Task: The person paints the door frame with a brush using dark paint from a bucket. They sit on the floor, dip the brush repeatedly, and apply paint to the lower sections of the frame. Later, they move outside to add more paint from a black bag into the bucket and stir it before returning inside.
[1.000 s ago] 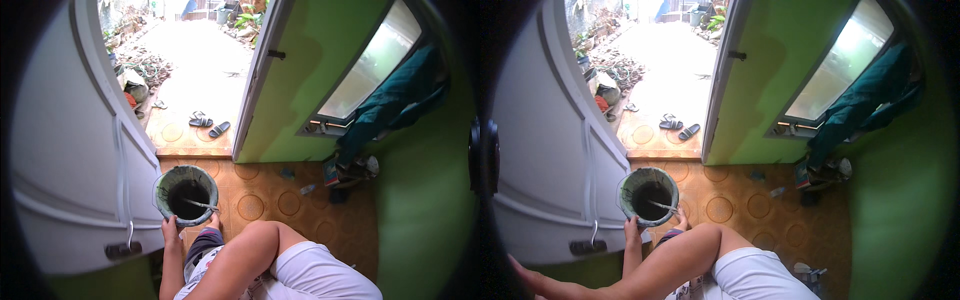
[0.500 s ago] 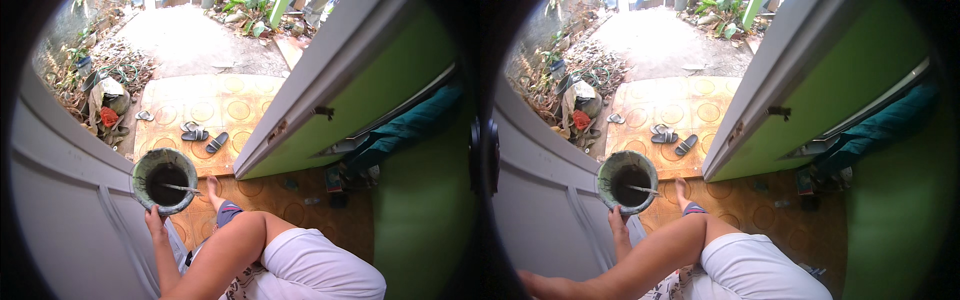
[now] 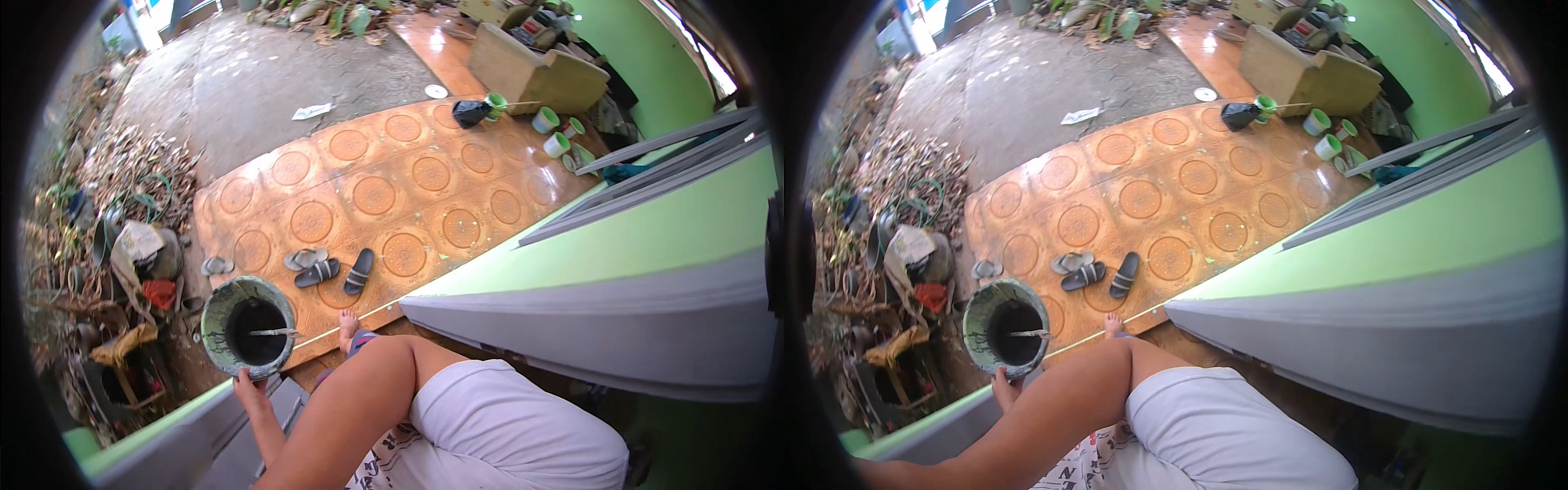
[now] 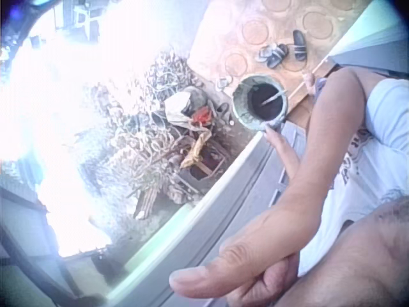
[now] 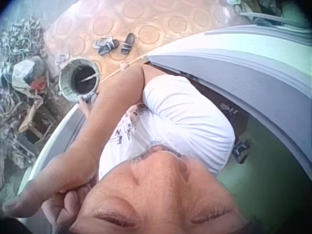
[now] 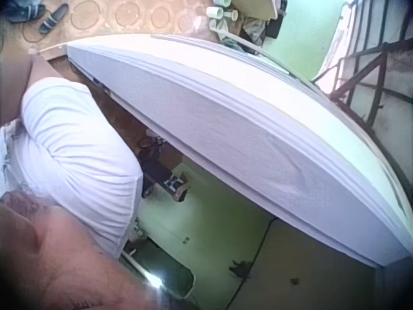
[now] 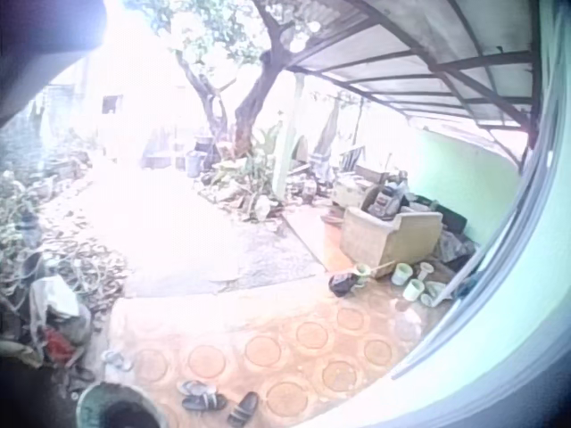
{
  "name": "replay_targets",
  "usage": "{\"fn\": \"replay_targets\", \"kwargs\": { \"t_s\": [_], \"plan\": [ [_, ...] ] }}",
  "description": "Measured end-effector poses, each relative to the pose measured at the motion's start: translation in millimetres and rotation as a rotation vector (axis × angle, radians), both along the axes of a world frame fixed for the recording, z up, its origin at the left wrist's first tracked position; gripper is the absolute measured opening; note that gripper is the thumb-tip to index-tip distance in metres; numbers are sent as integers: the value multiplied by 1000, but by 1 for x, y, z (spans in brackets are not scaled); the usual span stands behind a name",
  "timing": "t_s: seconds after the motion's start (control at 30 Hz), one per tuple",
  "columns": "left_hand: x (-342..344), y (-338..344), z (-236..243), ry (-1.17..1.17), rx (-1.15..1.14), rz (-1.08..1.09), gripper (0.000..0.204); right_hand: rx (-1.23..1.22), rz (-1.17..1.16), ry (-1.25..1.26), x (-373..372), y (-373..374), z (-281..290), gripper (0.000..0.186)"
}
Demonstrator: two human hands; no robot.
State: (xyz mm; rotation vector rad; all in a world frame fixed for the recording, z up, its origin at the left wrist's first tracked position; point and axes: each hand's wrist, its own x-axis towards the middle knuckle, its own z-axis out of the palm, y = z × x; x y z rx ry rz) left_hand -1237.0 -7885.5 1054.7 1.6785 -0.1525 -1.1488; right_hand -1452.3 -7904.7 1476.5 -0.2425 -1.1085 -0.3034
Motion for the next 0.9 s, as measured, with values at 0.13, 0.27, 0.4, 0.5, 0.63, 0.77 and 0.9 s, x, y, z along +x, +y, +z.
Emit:
{"fn": "replay_targets", "kwargs": {
  "t_s": [0.13,0.27,0.4,0.5,0.63,0.77,0.9],
  "plan": [
    [-23,-136,19,-20,-44,-83,33,-10,-123,32,-27,-112,22,73],
    [-59,-265,45,-11,-48,-159,32,-39,-272,58,-70,-207,44,73],
    [-98,-395,33,18,-53,-260,30,-60,-412,82,-114,-296,50,73],
    [-130,-483,23,55,-46,-341,31,-68,-505,105,-139,-369,53,73],
    [-185,-622,32,74,-19,-441,35,-88,-590,128,-162,-481,61,73],
    [-238,-737,40,81,-52,-583,34,-61,-651,119,-191,-585,71,72],
    [-298,-838,40,85,-83,-672,37,-29,-698,111,-237,-669,69,72]
  ]
}}
